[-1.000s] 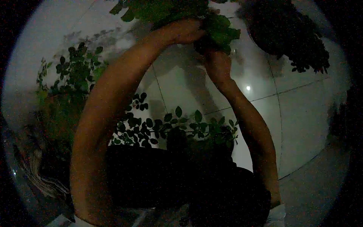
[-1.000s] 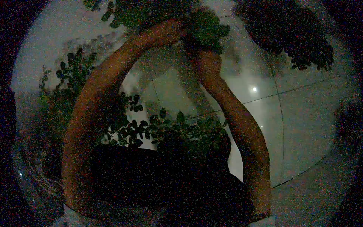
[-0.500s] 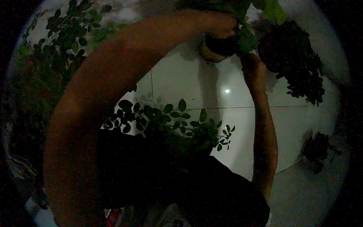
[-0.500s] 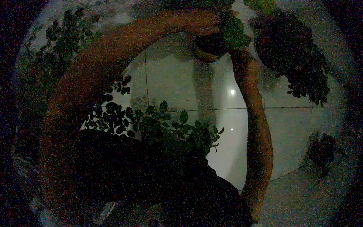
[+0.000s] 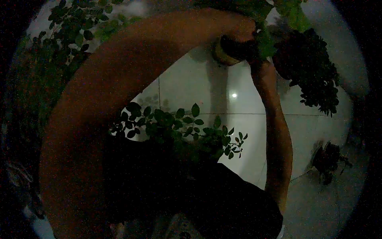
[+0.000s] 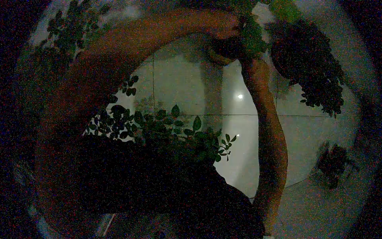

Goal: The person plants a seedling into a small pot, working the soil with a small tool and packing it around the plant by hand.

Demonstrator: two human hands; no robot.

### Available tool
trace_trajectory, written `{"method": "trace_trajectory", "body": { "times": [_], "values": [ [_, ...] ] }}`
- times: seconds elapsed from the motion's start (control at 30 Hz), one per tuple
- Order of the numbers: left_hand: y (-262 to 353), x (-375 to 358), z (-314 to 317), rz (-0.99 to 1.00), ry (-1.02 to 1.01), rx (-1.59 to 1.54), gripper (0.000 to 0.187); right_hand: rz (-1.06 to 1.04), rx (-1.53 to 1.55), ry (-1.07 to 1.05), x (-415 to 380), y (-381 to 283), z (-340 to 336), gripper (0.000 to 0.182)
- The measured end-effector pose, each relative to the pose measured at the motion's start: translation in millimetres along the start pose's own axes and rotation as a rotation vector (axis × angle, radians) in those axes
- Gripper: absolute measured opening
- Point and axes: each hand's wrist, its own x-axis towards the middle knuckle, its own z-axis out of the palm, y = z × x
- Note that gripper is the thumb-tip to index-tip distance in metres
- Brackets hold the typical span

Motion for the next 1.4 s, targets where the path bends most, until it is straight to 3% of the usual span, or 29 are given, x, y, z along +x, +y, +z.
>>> {"method": "trace_trajectory", "body": {
  "times": [0.07,0.17,0.23,0.37,0.47,0.57,0.67,0.73,0.83,0.93,1.0,1.07,1.1,1.2,1.27,1.3,1.4],
  "values": [
    [13.0,6.7,-0.3,0.0,-0.003,0.002,0.037,0.004,0.057,0.088,-15.3,10.1,-19.5,0.016],
    [13.9,9.9,4.4,-0.008,-0.006,0.001,0.037,0.02,0.001,-0.05,-19.1,30.9,-22.6,0.015],
    [12.8,10.3,4.3,-0.015,-0.011,0.0,0.037,0.034,0.026,-0.035,-14.9,37.2,-21.0,0.016],
    [11.6,16.8,4.5,-0.012,-0.005,-0.01,0.037,0.071,-0.016,-0.014,-5.4,7.7,-46.0,0.015],
    [9.3,18.4,3.6,-0.005,-0.003,-0.006,0.037,0.102,-0.072,-0.084,-8.3,17.1,-19.0,0.013],
    [-1.0,10.1,5.6,0.002,-0.003,-0.014,0.037,0.072,0.038,0.083,-3.1,-5.7,-22.5,0.015],
    [-1.9,5.3,0.9,0.011,0.012,-0.007,0.037,-0.07,-0.089,0.135,-10.3,14.5,25.8,0.016],
    [-1.9,4.5,1.4,0.015,0.012,0.0,0.037,-0.02,0.016,-0.038,-1.9,6.7,-13.7,0.015],
    [0.0,-1.0,10.0,0.014,0.012,0.002,0.037,0.128,0.239,0.163,-10.8,-28.3,-16.8,0.019],
    [-4.4,-2.5,6.6,0.021,0.015,-0.008,0.037,0.126,0.03,-0.006,-4.3,-63.6,-35.7,0.015],
    [-2.2,-1.5,4.4,0.035,0.013,-0.005,0.037,-0.002,-0.05,0.071,-6.8,-28.5,16.3,0.016],
    [-1.6,-11.4,7.3,0.034,0.01,-0.002,0.037,-0.07,-0.001,0.154,-11.4,-32.4,26.4,0.016],
    [-0.8,-13.4,8.5,0.031,0.009,-0.005,0.037,-0.071,0.084,0.195,-10.2,-45.3,-0.5,0.015],
    [-2.3,-11.8,9.3,0.028,0.016,-0.008,0.037,0.133,0.073,0.002,-12.0,-35.4,8.4,0.015],
    [-3.4,-5.6,7.4,0.037,0.018,-0.009,0.036,-0.015,-0.081,0.037,-10.7,-35.2,11.4,0.014],
    [-3.7,-4.7,4.9,0.039,0.02,-0.006,0.036,-0.048,-0.118,0.157,-7.3,-42.4,18.9,0.012],
    [-4.0,-6.4,5.1,0.03,0.024,0.003,0.036,0.024,0.11,0.193,-12.3,-37.4,6.2,0.01]
  ]
}}
